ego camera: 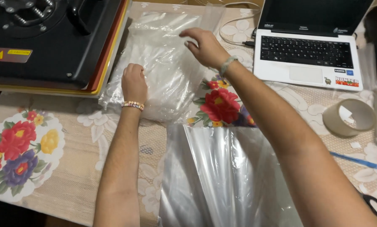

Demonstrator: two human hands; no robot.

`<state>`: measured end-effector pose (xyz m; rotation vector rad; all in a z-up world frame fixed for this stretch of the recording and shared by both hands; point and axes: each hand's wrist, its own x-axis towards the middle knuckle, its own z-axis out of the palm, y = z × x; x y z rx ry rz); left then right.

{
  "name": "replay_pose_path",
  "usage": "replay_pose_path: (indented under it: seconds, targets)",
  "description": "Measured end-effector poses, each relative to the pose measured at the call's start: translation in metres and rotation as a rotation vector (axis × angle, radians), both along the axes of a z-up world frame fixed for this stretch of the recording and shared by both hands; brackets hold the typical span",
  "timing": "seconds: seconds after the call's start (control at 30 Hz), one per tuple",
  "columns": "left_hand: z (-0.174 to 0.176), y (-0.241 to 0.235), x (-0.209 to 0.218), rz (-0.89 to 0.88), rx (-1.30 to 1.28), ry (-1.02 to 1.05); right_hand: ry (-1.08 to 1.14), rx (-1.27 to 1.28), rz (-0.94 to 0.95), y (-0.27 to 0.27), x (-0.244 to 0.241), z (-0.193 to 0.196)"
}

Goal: The person places a white rectangular item into a clear plastic bag, folds the top edge, and seals it with clear tape. They then use a blue pen to write on the sealed package.

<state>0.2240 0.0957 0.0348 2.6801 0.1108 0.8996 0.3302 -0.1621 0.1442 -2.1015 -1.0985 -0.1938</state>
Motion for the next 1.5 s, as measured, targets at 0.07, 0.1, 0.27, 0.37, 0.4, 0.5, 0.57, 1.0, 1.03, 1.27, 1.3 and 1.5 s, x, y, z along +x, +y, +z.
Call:
replay_pose_path:
  seconds: [0.07,0.1,0.27,0.37,0.4,0.5,0.57,1.0,1.03,1.27,1.3,1.5]
  targets:
    - [0.012,-0.01,-0.01,-0.037,-0.006,-0.023,0.046,-0.008,-0.025,0.021,0.043,-0.022]
    - [0.017,-0.014,-0.018,-0.082,-0.013,-0.04,0.1,-0.019,-0.058,0.036,0.063,-0.034]
    - [0.008,-0.005,-0.021,-0.236,-0.153,0.005,0.268,-0.428,-0.247,0.054,0.067,-0.036]
    - [0.008,-0.007,-0.023,-0.219,-0.19,-0.018,0.125,-0.553,-0.307,0.049,0.09,-0.061]
    - [0.014,-0.009,-0.023,-0.197,-0.189,-0.015,-0.047,-0.443,-0.279,0.044,0.11,-0.076]
    - [0.024,-0.013,-0.029,-0.124,-0.172,0.048,0.091,-0.392,0.05,0.028,0.117,-0.075]
    - [0.02,-0.013,-0.029,-0.125,-0.092,0.032,0.488,-0.152,0.07,0.023,0.079,-0.036]
    - [0.01,-0.011,-0.027,-0.203,-0.043,-0.217,0.183,-0.65,-0.149,0.081,0.065,-0.043]
    - [0.01,-0.012,-0.027,-0.2,-0.043,-0.213,0.186,-0.651,-0.145,0.083,0.068,-0.045]
    - [0.013,-0.015,-0.027,-0.135,-0.005,-0.338,0.343,-1.091,-0.238,0.077,0.09,-0.03]
    - [0.011,-0.015,-0.026,-0.128,-0.008,-0.34,0.489,-0.984,-0.14,0.072,0.107,-0.038]
    - [0.013,-0.016,-0.027,-0.148,0.051,-0.384,-0.068,-0.862,-0.224,0.077,0.109,-0.041]
